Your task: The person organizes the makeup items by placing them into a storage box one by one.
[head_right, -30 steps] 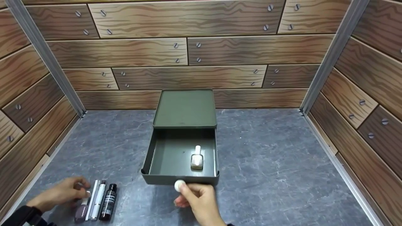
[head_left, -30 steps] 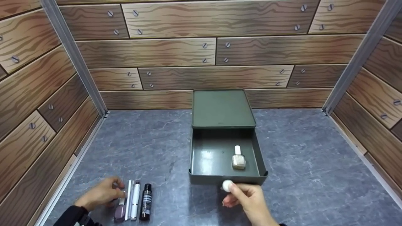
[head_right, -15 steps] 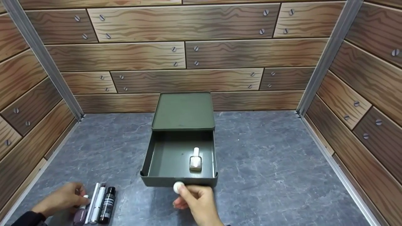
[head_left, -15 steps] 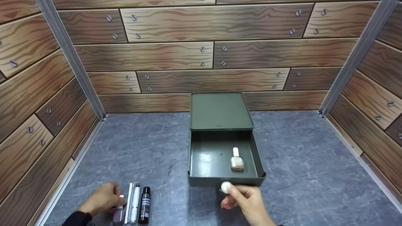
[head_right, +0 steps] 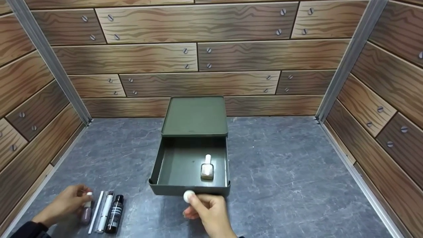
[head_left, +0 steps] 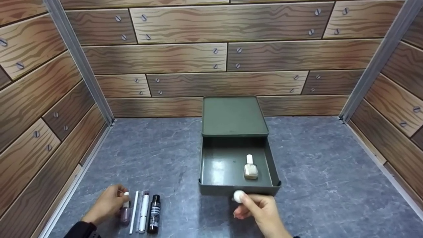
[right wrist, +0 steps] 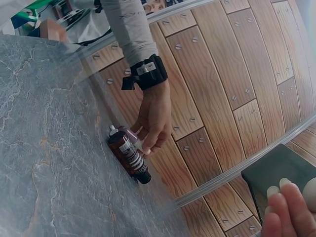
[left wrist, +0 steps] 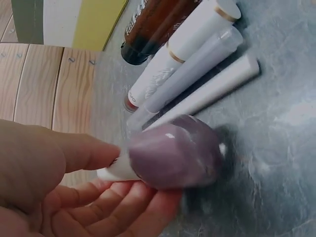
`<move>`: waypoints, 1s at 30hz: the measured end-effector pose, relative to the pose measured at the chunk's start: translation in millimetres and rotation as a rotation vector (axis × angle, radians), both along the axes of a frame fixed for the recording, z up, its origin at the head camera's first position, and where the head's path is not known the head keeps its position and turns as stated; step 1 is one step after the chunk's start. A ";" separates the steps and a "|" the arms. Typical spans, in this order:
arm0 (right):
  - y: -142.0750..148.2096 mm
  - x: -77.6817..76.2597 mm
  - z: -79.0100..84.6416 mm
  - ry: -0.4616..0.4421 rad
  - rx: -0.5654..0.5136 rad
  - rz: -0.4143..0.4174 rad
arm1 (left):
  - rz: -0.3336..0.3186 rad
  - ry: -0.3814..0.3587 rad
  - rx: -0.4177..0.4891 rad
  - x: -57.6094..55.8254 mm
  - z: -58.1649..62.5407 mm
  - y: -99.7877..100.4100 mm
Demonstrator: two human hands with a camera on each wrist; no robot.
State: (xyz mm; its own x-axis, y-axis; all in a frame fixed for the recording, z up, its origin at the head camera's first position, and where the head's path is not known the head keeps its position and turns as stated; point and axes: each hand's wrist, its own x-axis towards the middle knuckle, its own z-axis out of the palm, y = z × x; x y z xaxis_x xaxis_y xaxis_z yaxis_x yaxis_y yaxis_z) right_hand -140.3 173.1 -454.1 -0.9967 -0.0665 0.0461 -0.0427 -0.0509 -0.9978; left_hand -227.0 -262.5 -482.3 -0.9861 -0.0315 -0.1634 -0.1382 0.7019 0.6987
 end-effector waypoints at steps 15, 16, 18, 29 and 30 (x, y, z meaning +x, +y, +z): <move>0.6 2.5 -0.8 0.024 0.001 0.006 | -0.017 -0.210 0.355 -7.7 0.9 1.2; 0.3 2.7 -1.2 0.022 0.002 0.007 | -0.028 -0.221 0.372 -7.1 -0.3 0.2; -0.1 3.2 -2.0 0.020 0.008 0.008 | -0.055 -0.234 0.392 -6.3 -3.2 -1.0; 0.2 2.7 -0.2 0.019 0.015 -0.002 | 0.002 -0.214 0.388 -5.7 -3.7 -10.9; 0.3 2.7 -0.2 0.021 0.014 0.000 | -0.002 -0.220 0.384 -5.4 -4.4 -12.0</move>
